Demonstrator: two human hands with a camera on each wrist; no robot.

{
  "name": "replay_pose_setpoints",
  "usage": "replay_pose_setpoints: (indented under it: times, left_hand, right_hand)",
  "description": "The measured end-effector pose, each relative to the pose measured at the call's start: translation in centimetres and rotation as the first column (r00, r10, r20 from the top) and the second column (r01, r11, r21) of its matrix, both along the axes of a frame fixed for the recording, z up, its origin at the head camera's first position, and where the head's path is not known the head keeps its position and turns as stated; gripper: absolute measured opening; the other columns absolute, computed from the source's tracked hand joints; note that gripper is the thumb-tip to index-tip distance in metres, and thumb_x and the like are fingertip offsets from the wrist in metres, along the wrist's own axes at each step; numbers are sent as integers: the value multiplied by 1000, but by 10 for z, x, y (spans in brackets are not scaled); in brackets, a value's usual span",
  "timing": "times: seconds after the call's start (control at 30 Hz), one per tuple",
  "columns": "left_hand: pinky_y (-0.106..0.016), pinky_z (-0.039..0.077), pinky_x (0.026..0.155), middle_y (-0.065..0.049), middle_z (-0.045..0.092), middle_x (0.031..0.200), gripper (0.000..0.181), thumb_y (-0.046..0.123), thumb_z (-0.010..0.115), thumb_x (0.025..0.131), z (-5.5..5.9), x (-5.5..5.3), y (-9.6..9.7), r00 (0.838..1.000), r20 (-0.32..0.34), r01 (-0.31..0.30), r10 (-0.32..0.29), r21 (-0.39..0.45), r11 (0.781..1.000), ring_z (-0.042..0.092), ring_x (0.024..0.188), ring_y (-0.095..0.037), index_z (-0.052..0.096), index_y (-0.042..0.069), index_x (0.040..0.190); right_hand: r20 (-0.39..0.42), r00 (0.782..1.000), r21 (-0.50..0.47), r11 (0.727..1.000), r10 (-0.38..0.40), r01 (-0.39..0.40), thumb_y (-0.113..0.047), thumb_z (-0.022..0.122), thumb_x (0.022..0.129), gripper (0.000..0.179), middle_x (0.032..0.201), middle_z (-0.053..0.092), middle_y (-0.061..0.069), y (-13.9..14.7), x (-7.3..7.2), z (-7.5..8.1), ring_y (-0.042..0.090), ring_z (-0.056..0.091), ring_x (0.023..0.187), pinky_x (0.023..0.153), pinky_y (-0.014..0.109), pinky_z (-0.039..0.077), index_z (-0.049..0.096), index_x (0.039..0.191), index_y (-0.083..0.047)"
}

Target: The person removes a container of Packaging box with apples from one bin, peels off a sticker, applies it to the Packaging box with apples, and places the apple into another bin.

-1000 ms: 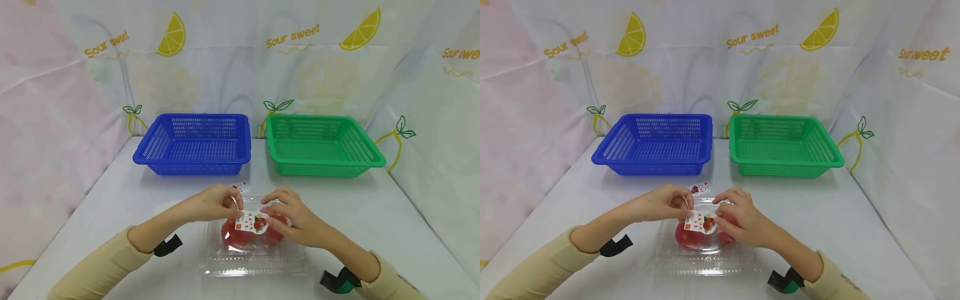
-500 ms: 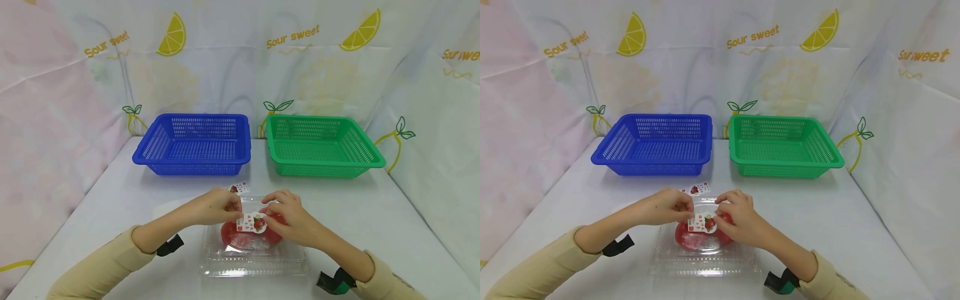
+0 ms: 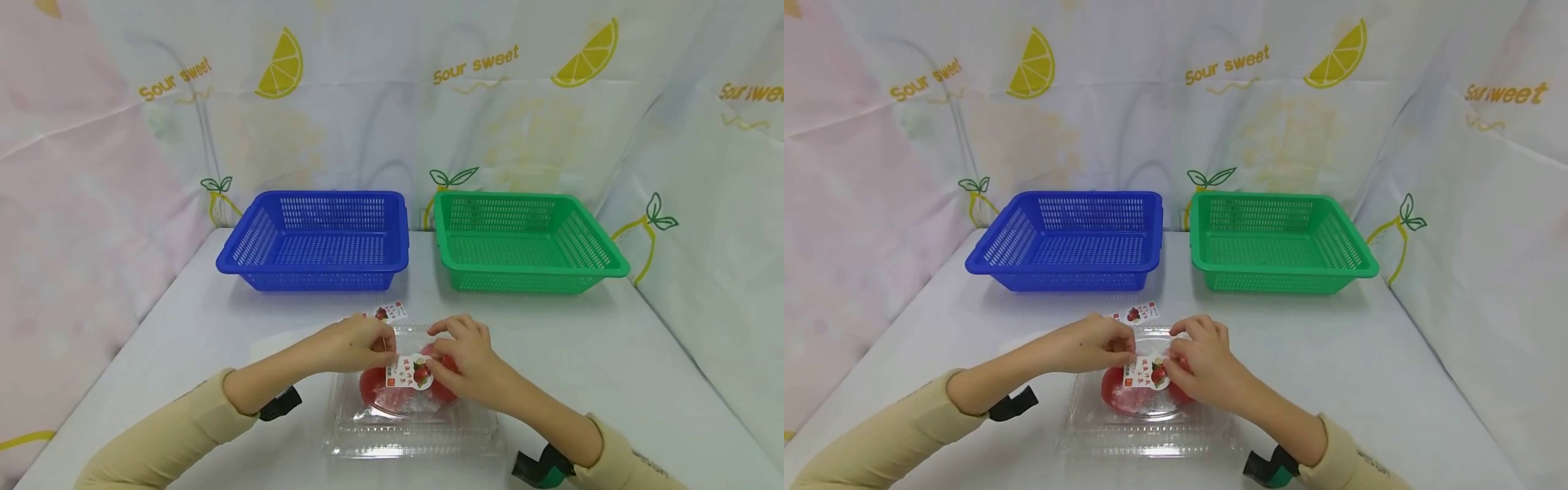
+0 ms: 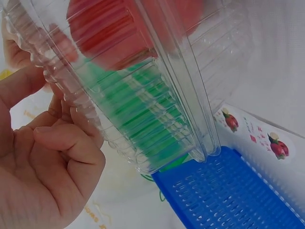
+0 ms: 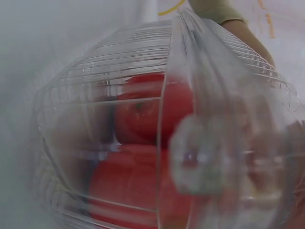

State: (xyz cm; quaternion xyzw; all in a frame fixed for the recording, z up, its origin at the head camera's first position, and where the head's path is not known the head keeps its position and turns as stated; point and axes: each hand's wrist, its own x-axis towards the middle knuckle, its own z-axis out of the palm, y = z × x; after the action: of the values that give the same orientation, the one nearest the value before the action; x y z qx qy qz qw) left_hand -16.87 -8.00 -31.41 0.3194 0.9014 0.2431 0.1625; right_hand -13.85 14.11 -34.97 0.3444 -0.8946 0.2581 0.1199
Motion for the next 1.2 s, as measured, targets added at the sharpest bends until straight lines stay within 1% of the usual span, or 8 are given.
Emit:
replay_pose_setpoints:
  times: [0.03, 0.07, 0.17, 0.27, 0.5, 0.67, 0.93, 1.2]
  left_hand:
    - [-25, 38, 52, 8, 52, 58, 12, 19, 66, 84, -1, 0, 0, 1000, -4, -2, 2, -10, 1000, 45, 53, -7, 61, 17, 73]
    - [-28, 41, 59, 8, 52, 58, 12, 20, 66, 83, -1, 0, 1, 1000, -10, -1, 1, -20, 1000, 44, 52, -7, 60, 17, 73]
    - [-35, 40, 76, 8, 51, 56, 13, 21, 67, 83, -3, -1, 2, 1000, -27, 3, -5, -39, 999, 44, 51, -7, 60, 18, 72]
    - [-40, 36, 82, 8, 50, 55, 14, 22, 67, 82, -4, -1, 3, 999, -39, 6, -8, -47, 999, 44, 50, -7, 60, 18, 71]
    - [-31, 40, 65, 9, 51, 55, 14, 22, 69, 81, -3, -1, 5, 999, -49, 6, -9, -60, 998, 44, 51, -6, 59, 19, 71]
    - [-25, 39, 48, 9, 52, 57, 14, 21, 69, 81, -4, -1, 5, 999, -42, -3, 0, -59, 998, 45, 52, -6, 59, 19, 71]
    - [-24, 38, 45, 10, 53, 57, 16, 19, 69, 80, -7, 0, 4, 999, -48, -19, 17, -41, 999, 46, 51, -6, 57, 19, 70]
    - [-21, 35, 42, 9, 49, 54, 18, 21, 71, 78, -10, 0, 5, 998, -65, -17, 15, -27, 1000, 42, 49, -5, 56, 20, 68]
  right_hand:
    - [1, 1000, -2, 1000, -5, 5, -16, 67, 80, 14, 106, 56, 3, 0, 0, 0, 23, 40, 106, 87, 50, 27, 60, 68, -19]
    - [1, 1000, -3, 1000, -10, 10, -16, 67, 80, 15, 106, 56, 3, 0, 0, -1, 23, 40, 106, 87, 50, 27, 60, 67, -19]
    - [-5, 1000, -5, 1000, -18, 18, -16, 67, 79, 16, 106, 56, 4, 0, 0, -2, 24, 41, 107, 86, 49, 27, 59, 66, -20]
    - [-23, 999, 5, 1000, -22, 22, -17, 67, 79, 14, 107, 56, 4, -1, -1, -4, 24, 41, 106, 86, 49, 27, 60, 68, -20]
    - [-85, 996, 26, 999, -28, 30, -20, 69, 79, 8, 107, 56, 7, -1, -2, -9, 26, 41, 107, 88, 49, 26, 64, 73, -18]
    - [-124, 992, 23, 999, -33, 37, -20, 71, 78, 11, 107, 56, 6, -1, -2, -11, 25, 42, 107, 88, 49, 27, 61, 71, -19]
    - [-190, 981, 44, 998, -30, 39, -21, 69, 79, 13, 106, 56, 8, -1, -5, -16, 26, 42, 105, 86, 50, 28, 59, 71, -19]
    - [-208, 977, 51, 997, -48, 60, -21, 70, 77, 19, 106, 54, 8, 1, -5, -19, 26, 42, 105, 84, 50, 28, 53, 71, -20]
